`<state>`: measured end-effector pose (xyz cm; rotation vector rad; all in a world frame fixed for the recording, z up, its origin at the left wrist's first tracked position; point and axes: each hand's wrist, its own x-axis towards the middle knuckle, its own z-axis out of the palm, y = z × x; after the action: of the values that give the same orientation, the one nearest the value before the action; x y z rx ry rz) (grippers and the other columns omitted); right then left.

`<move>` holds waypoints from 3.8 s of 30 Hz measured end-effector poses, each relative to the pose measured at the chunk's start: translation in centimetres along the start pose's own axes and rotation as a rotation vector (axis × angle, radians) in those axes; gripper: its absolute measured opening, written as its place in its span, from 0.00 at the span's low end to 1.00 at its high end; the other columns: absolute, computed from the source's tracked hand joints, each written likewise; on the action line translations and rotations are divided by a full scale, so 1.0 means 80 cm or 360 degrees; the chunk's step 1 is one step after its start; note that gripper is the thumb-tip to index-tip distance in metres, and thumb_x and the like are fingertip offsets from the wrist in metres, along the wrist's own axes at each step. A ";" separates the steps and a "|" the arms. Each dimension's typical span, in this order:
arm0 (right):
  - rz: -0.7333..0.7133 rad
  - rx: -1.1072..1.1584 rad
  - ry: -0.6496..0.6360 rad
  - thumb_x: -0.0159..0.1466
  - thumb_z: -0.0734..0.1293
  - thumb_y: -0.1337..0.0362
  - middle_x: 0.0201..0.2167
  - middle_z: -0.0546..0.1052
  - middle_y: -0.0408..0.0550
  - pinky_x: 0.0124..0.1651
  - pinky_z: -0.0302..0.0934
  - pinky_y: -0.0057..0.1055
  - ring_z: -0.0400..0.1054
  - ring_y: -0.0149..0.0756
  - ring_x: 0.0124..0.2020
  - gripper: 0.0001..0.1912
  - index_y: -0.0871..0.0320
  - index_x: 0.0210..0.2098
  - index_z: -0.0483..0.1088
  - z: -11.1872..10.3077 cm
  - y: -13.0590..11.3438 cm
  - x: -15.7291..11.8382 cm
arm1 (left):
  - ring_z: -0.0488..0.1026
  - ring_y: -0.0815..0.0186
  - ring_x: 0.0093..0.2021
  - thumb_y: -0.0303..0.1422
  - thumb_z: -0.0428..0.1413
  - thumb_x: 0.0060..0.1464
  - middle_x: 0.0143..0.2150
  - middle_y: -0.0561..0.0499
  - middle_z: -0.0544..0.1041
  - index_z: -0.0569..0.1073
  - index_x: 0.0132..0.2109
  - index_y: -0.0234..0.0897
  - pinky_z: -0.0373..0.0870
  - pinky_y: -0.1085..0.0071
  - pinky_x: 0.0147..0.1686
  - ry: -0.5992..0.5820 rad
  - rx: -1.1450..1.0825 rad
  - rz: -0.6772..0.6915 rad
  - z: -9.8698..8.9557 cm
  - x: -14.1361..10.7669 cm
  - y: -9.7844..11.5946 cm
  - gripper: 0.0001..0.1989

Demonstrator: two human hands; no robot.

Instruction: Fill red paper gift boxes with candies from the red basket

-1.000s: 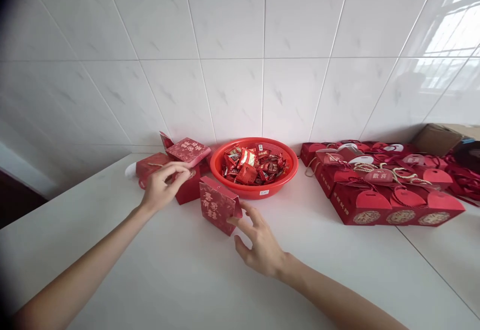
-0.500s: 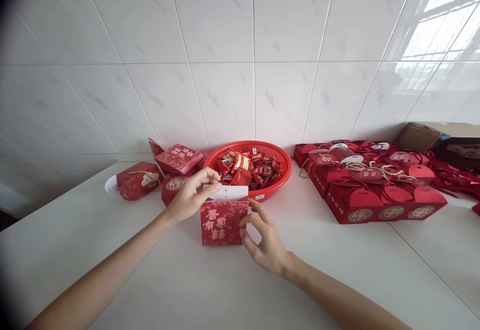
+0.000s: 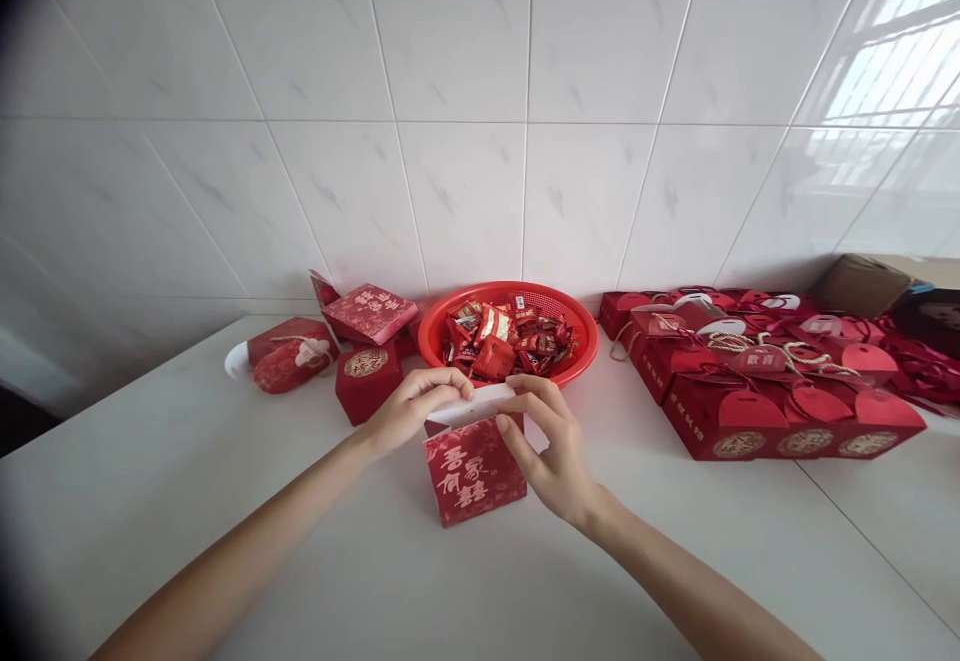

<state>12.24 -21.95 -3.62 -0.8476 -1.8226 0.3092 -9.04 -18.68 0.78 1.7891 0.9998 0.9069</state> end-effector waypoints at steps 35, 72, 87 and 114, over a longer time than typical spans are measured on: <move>0.1131 0.0753 0.0137 0.47 0.71 0.63 0.25 0.77 0.45 0.27 0.59 0.29 0.68 0.33 0.25 0.09 0.58 0.29 0.74 0.005 0.110 0.140 | 0.74 0.40 0.54 0.40 0.71 0.33 0.54 0.37 0.78 0.74 0.60 0.39 0.71 0.55 0.49 -0.0498 0.1371 -0.0202 -0.024 0.149 -0.037 0.43; 0.1067 0.1233 -0.0066 0.43 0.81 0.60 0.35 0.82 0.45 0.40 0.70 0.34 0.76 0.38 0.36 0.24 0.56 0.39 0.77 -0.006 0.097 0.138 | 0.75 0.49 0.57 0.44 0.63 0.54 0.55 0.44 0.81 0.81 0.50 0.36 0.69 0.55 0.60 0.0271 0.0201 0.0235 -0.018 0.149 -0.050 0.21; 0.1219 0.1353 0.0413 0.46 0.78 0.57 0.34 0.82 0.48 0.35 0.72 0.36 0.77 0.46 0.38 0.17 0.56 0.33 0.76 -0.002 0.103 0.141 | 0.72 0.62 0.27 0.46 0.52 0.62 0.22 0.50 0.73 0.71 0.22 0.36 0.66 0.68 0.32 0.0116 0.0593 0.0029 -0.014 0.149 -0.048 0.24; 0.1231 0.1238 0.0385 0.46 0.75 0.59 0.35 0.80 0.46 0.38 0.69 0.34 0.74 0.42 0.39 0.16 0.55 0.32 0.72 -0.001 0.098 0.138 | 0.77 0.60 0.34 0.23 0.56 0.42 0.36 0.48 0.82 0.80 0.37 0.37 0.67 0.72 0.30 -0.0605 0.1056 -0.0170 -0.006 0.146 -0.043 0.14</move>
<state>13.33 -8.88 -0.24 -0.9219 -0.9372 1.2502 -5.57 -7.07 -0.18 2.3068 1.2076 0.1399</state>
